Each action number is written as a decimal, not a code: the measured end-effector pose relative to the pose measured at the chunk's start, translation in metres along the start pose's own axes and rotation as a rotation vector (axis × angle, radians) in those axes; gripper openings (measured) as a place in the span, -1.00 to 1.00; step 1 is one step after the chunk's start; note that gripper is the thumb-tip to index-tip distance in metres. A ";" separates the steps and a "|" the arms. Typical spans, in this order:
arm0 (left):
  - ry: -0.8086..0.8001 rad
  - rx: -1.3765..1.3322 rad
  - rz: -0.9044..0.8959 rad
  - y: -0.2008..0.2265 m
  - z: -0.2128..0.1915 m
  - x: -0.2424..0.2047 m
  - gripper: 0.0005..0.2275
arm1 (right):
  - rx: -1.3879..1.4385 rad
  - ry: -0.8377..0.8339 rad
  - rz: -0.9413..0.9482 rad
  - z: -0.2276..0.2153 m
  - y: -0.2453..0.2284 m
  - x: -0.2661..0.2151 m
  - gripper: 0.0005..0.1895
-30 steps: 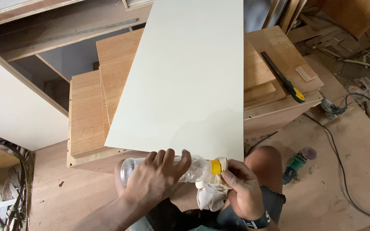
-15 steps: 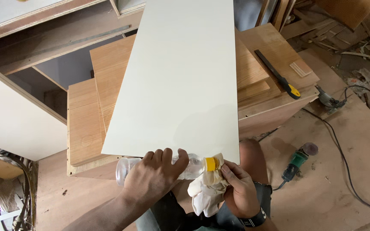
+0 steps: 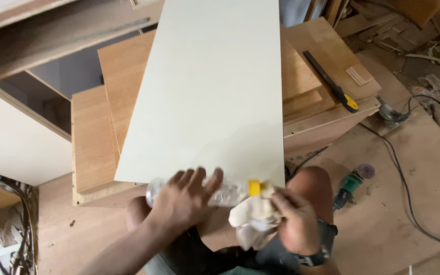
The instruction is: The person applies liquid from a bottle to a cloth and wipes down a white wood panel and several light-colored wooden boards.
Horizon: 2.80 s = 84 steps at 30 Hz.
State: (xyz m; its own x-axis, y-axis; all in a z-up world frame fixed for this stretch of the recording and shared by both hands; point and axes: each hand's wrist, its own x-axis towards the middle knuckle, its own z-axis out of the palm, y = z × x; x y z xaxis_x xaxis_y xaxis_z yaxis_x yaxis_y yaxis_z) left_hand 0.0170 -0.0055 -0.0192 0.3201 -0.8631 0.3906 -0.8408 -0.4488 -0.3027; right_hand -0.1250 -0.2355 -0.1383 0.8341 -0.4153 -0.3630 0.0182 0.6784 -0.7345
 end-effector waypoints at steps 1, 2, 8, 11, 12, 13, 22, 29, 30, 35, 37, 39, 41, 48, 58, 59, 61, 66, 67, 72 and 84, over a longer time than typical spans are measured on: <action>-0.027 -0.115 -0.085 0.000 0.015 -0.003 -0.47 | -0.033 0.009 -0.076 -0.010 -0.010 -0.001 -0.71; -0.050 -0.228 -0.172 -0.002 0.031 -0.005 -0.23 | -0.066 0.014 -0.154 -0.019 -0.021 0.000 -0.68; 0.378 -0.795 -0.898 -0.047 0.063 0.021 -0.37 | -0.569 0.402 -0.570 0.003 -0.097 -0.032 -0.69; 0.515 -0.880 -1.060 -0.063 0.066 0.034 -0.44 | -1.186 0.313 -0.856 -0.003 -0.085 -0.004 -0.83; 0.519 -0.881 -1.063 -0.067 0.070 0.033 -0.44 | -1.190 0.311 -0.859 0.009 -0.074 0.009 -0.83; 0.585 -0.894 -1.040 -0.071 0.075 0.033 -0.44 | -1.264 0.068 -0.900 0.021 -0.063 0.022 -0.75; 0.065 -1.028 -1.049 -0.092 0.124 -0.014 -0.07 | -1.697 -0.302 -0.999 0.037 -0.048 0.093 -0.78; -0.074 -0.994 -1.048 -0.096 0.131 -0.018 0.00 | -1.505 -0.433 -0.894 0.056 -0.023 0.089 -0.82; -0.076 -0.997 -1.042 -0.097 0.129 -0.017 0.00 | -1.507 -0.427 -0.894 0.060 -0.032 0.099 -0.82; 0.045 -0.998 -0.954 -0.097 0.135 -0.023 -0.06 | -1.679 -0.626 -0.758 0.063 -0.021 0.091 -0.85; -0.001 -1.009 -1.016 -0.095 0.126 -0.022 -0.04 | -1.654 -0.534 -0.717 0.084 -0.040 0.100 -0.91; -0.028 -1.015 -1.051 -0.097 0.116 -0.012 -0.02 | -1.627 -0.421 -0.708 0.102 -0.051 0.107 -0.95; -0.005 -1.038 -1.060 -0.098 0.103 -0.009 -0.06 | -1.583 -0.542 -0.885 0.118 -0.044 0.108 -0.92; 0.022 -0.993 -0.983 -0.097 0.123 -0.020 -0.09 | -1.616 -0.628 -1.087 0.118 0.005 0.162 -0.91; 0.001 -1.032 -0.989 -0.102 0.114 -0.018 -0.09 | -1.659 -0.607 -1.110 0.080 -0.021 0.102 -0.99; 0.002 -1.034 -0.985 -0.101 0.113 -0.017 -0.09 | -1.637 -0.626 -0.985 0.076 -0.015 0.084 -0.89; -0.010 -1.027 -0.988 -0.100 0.119 -0.020 -0.08 | -1.654 -0.505 -0.963 0.073 -0.027 0.100 -0.89; -0.031 -1.009 -0.991 -0.102 0.112 -0.015 -0.09 | -1.740 -0.384 -0.978 0.109 -0.018 0.080 -0.85; -0.032 -1.012 -0.993 -0.104 0.112 -0.013 -0.08 | -1.811 -0.410 -0.927 0.115 -0.022 0.080 -0.81; -0.025 -0.992 -0.973 -0.100 0.122 -0.020 -0.10 | -1.776 -0.347 -1.091 0.082 -0.049 0.098 -0.93; 0.009 -0.977 -0.979 -0.099 0.119 -0.019 -0.12 | -1.703 -0.598 -0.981 0.059 -0.045 0.064 -0.89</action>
State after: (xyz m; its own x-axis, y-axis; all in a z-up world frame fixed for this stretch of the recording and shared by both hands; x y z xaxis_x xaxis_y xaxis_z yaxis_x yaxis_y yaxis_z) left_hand 0.1461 0.0273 -0.1004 0.9522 -0.2903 0.0952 -0.2402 -0.5188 0.8205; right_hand -0.0400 -0.2569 -0.0950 0.9124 0.2358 0.3345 0.3492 -0.8747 -0.3360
